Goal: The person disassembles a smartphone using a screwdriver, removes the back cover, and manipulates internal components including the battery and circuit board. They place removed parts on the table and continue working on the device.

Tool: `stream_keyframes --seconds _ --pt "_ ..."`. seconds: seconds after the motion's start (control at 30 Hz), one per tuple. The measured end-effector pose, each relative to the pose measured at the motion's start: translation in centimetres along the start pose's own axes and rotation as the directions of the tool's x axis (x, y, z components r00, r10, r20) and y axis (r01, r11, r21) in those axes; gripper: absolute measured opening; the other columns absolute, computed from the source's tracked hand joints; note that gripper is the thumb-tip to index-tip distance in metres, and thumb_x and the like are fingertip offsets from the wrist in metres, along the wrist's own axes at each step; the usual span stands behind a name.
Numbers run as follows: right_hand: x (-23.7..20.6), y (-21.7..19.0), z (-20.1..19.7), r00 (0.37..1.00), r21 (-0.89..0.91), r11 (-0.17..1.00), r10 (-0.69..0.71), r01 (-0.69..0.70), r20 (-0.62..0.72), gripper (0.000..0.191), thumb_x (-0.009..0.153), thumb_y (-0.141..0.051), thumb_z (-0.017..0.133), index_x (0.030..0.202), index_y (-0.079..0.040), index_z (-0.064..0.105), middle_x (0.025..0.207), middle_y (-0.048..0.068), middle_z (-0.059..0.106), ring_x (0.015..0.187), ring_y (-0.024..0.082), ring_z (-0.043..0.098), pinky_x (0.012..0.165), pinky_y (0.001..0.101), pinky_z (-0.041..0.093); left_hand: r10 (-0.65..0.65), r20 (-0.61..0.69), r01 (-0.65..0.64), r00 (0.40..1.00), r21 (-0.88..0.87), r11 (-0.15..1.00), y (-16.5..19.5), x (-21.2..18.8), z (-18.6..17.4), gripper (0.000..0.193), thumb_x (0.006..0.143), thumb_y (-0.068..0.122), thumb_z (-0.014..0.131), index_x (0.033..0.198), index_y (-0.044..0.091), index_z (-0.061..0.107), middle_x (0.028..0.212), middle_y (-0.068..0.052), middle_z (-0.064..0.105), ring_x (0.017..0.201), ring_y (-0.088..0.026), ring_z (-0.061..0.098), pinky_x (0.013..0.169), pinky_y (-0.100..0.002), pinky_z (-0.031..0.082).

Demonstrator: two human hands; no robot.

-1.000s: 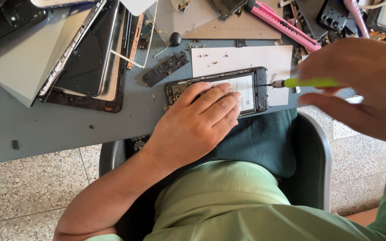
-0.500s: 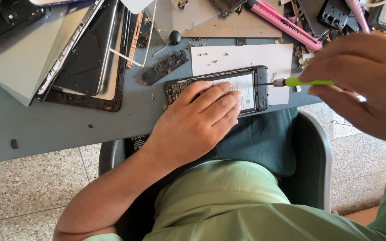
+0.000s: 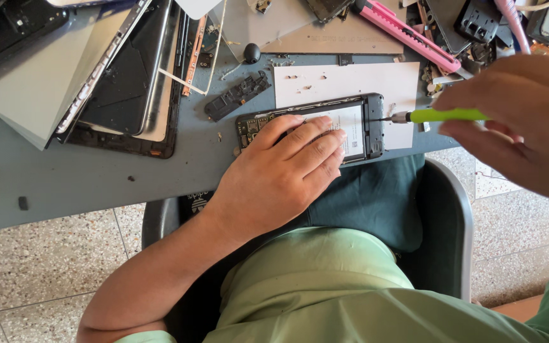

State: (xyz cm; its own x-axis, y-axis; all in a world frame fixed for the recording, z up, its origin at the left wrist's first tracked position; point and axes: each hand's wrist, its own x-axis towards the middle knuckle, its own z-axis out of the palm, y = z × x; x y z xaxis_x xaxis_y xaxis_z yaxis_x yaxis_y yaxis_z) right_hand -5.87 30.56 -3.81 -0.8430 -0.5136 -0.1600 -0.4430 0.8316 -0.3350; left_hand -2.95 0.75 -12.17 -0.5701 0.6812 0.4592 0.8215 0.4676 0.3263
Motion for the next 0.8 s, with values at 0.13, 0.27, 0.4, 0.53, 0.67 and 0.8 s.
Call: stream_keyframes --seconds 0.13,0.27,0.4,0.53,0.67,0.8 --pt "-0.11 0.18 0.18 0.998 -0.038 0.999 -0.027 0.025 -0.048 0.042 0.081 -0.022 0.080 0.115 0.001 0.071 0.093 0.020 0.071 0.066 0.020 0.068 0.057 0.0308 0.053 -0.001 -0.005 0.001 1.000 0.004 1.000 0.01 -0.01 0.08 0.021 0.103 0.020 0.073 0.117 0.004 0.073 0.131 -0.006 0.068 0.130 -0.022 0.060 0.113 -0.040 0.045" --pt "0.02 0.18 0.15 0.998 -0.146 0.989 0.028 -0.020 0.050 0.031 0.087 -0.019 0.082 0.111 -0.001 0.075 0.083 0.014 0.074 0.064 0.017 0.071 0.056 0.0288 0.055 -0.002 -0.012 0.002 1.000 0.000 1.000 0.04 -0.03 0.08 0.020 0.104 0.019 0.073 0.117 0.004 0.073 0.132 -0.006 0.068 0.130 -0.022 0.060 0.114 -0.040 0.045" --pt "-0.12 -0.13 0.23 0.990 0.001 0.994 -0.104 0.105 -0.097 0.039 0.083 -0.021 0.077 0.114 0.001 0.069 0.100 0.021 0.071 0.077 0.023 0.070 0.065 0.0329 0.057 0.005 0.001 -0.005 1.000 0.004 1.000 0.00 -0.03 0.00 0.021 0.102 0.020 0.074 0.116 0.004 0.073 0.130 -0.006 0.069 0.129 -0.023 0.060 0.113 -0.041 0.045" --pt "-0.30 -0.18 0.28 0.997 -0.065 0.995 0.075 -0.074 0.003 0.039 0.085 -0.020 0.082 0.116 0.002 0.073 0.089 0.017 0.073 0.070 0.020 0.073 0.055 0.0308 0.058 0.004 -0.004 -0.004 1.000 0.005 1.000 0.01 -0.02 -0.01 0.022 0.102 0.020 0.073 0.116 0.004 0.073 0.130 -0.006 0.069 0.129 -0.023 0.060 0.113 -0.041 0.045" --pt "-0.28 0.09 0.33 0.995 -0.009 0.997 -0.074 0.073 -0.070 0.030 0.091 -0.017 0.076 0.117 -0.002 0.071 0.097 0.016 0.072 0.077 0.021 0.074 0.065 0.0291 0.060 0.004 -0.004 -0.004 1.000 0.002 1.000 -0.01 0.00 0.08 0.021 0.103 0.020 0.073 0.116 0.004 0.073 0.131 -0.006 0.069 0.129 -0.023 0.060 0.114 -0.040 0.045" --pt "-0.39 0.36 0.31 0.996 -0.034 0.995 0.090 -0.089 0.011 0.043 0.081 -0.020 0.082 0.116 0.002 0.073 0.092 0.019 0.073 0.068 0.020 0.072 0.054 0.0297 0.057 0.004 0.000 -0.004 1.000 0.007 1.000 -0.02 -0.04 0.02 0.021 0.102 0.020 0.073 0.116 0.004 0.073 0.131 -0.006 0.069 0.129 -0.023 0.060 0.113 -0.040 0.045"
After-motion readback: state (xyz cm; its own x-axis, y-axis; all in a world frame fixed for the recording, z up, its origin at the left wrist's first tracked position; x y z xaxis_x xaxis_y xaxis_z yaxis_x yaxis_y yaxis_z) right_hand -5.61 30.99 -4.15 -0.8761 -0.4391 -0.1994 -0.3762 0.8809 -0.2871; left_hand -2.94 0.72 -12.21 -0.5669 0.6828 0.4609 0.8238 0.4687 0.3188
